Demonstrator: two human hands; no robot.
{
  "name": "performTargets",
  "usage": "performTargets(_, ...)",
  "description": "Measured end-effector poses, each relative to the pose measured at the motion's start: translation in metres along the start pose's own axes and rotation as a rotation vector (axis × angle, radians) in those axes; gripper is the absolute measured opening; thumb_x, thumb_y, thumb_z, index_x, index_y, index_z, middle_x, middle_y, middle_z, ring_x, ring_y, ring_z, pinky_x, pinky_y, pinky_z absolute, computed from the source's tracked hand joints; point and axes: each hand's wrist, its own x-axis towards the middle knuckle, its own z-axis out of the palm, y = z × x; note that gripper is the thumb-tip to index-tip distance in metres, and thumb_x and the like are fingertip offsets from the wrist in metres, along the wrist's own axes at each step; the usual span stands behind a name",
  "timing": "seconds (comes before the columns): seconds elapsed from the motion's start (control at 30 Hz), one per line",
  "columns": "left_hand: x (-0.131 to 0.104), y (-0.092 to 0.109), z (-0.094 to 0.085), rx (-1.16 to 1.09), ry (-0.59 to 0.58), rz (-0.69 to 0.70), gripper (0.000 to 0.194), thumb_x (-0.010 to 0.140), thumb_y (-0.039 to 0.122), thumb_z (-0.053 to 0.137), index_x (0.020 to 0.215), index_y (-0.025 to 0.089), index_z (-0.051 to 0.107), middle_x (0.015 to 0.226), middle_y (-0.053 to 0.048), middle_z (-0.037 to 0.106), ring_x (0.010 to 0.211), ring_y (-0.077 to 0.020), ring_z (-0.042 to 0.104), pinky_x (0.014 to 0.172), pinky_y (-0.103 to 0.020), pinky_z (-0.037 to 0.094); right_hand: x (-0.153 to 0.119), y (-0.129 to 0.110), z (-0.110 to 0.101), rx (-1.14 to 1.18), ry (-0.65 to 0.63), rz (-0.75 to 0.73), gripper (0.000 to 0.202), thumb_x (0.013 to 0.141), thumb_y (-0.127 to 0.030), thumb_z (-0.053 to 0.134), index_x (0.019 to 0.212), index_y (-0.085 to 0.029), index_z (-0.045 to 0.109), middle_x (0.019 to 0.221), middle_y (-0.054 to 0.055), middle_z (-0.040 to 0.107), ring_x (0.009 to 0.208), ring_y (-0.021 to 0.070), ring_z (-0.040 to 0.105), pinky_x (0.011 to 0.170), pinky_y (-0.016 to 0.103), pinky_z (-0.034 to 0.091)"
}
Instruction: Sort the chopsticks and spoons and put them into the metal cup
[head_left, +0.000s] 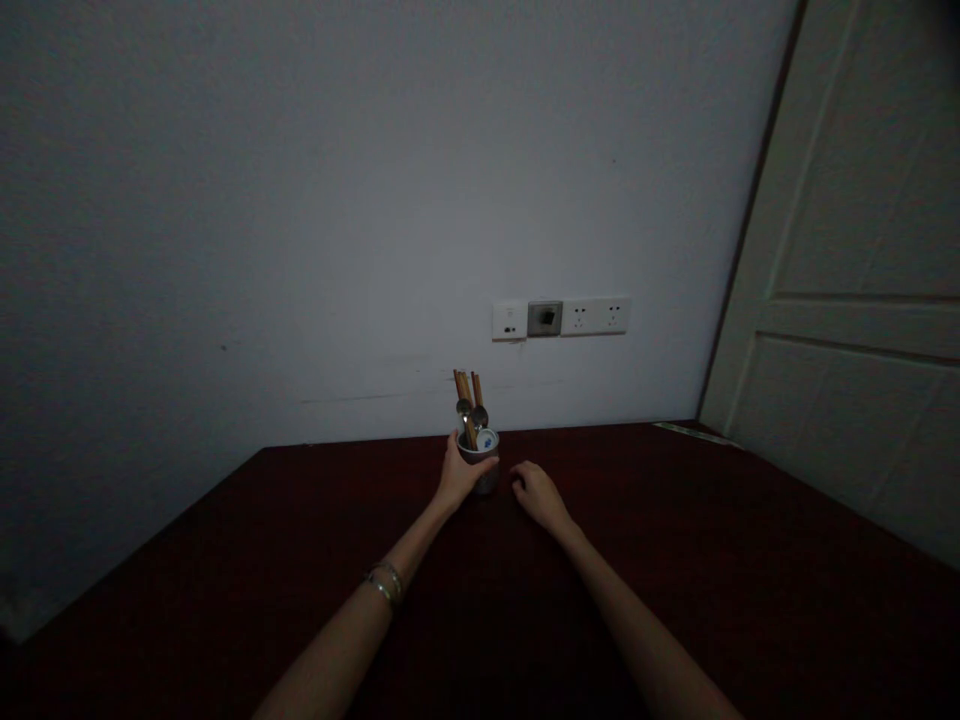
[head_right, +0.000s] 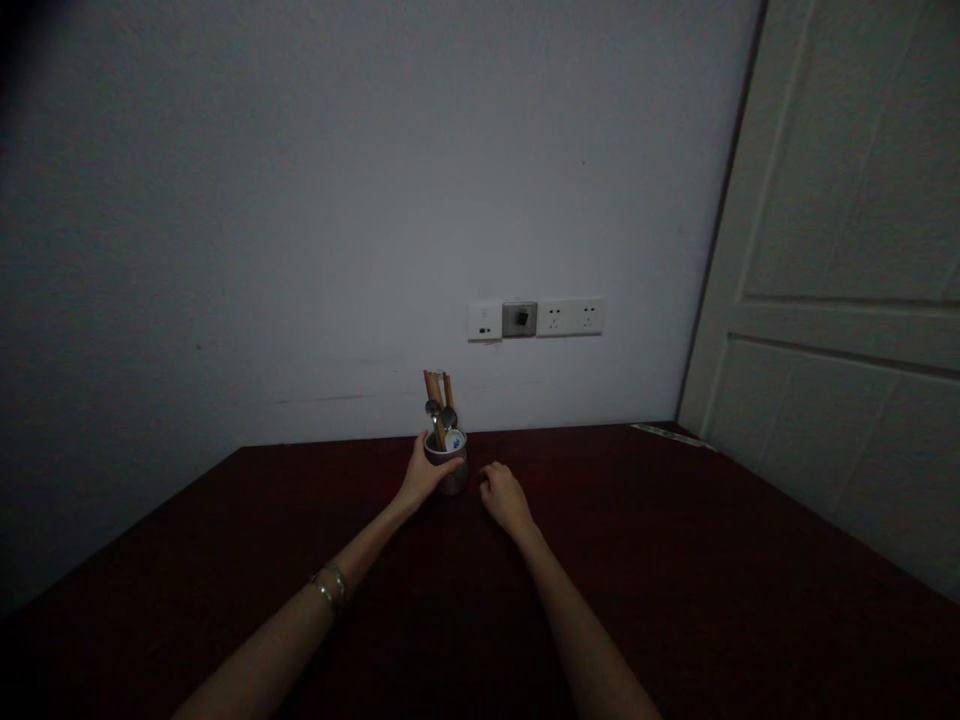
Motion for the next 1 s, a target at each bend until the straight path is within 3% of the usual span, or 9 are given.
performTargets(0.27,0.001,-0.003,-0.001,-0.019,-0.034,0.062,0.069,0.051,0.033,0.078,0.109,0.013,0.045,0.109,-0.013,0.056,0.102,-0.0231,0.053,0.088,-0.035,0.038,0.000,0.000,0.000,0.013,0.008,-0.002,0.027,0.076,-0.008,0.042,0.094,-0.014,0.062,0.097,0.009,0.060,0.095,0.0168,0.053,0.087,0.025,0.038)
performTargets(0.5,0.000,0.000,-0.002,-0.053,-0.008,0.042,0.062,0.052,0.035,0.077,0.102,0.014,0.049,0.103,-0.012,0.059,0.095,-0.0214,0.055,0.084,-0.033,0.041,0.001,0.002,0.001,0.010,0.009,-0.006,0.027,0.076,-0.009,0.042,0.095,-0.014,0.062,0.096,0.009,0.060,0.095,0.0168,0.053,0.086,0.025,0.038)
performTargets(0.63,0.003,0.003,-0.012,-0.062,0.024,0.005,0.061,0.052,0.034,0.077,0.102,0.014,0.050,0.103,-0.012,0.060,0.095,-0.0214,0.056,0.083,-0.033,0.041,0.000,0.002,0.001,0.011,0.005,0.004,0.028,0.075,-0.009,0.042,0.094,-0.014,0.062,0.097,0.009,0.060,0.096,0.0168,0.054,0.086,0.025,0.038)
performTargets(0.8,0.011,0.008,-0.051,-0.071,0.044,0.062,0.060,0.054,0.035,0.076,0.105,0.014,0.050,0.106,-0.012,0.059,0.097,-0.0208,0.056,0.085,-0.033,0.041,0.000,0.005,0.001,-0.001,0.006,-0.016,0.028,0.075,-0.009,0.042,0.094,-0.014,0.062,0.097,0.008,0.060,0.096,0.0171,0.054,0.088,0.026,0.038)
performTargets(1.0,0.016,0.014,-0.137,0.005,0.116,0.054,0.064,0.051,0.035,0.078,0.106,0.014,0.051,0.105,-0.013,0.060,0.096,-0.0215,0.056,0.085,-0.033,0.041,0.001,0.010,0.005,-0.016,-0.013,-0.026,0.028,0.075,-0.012,0.042,0.095,-0.013,0.063,0.098,0.009,0.061,0.095,0.0182,0.055,0.089,0.029,0.038)
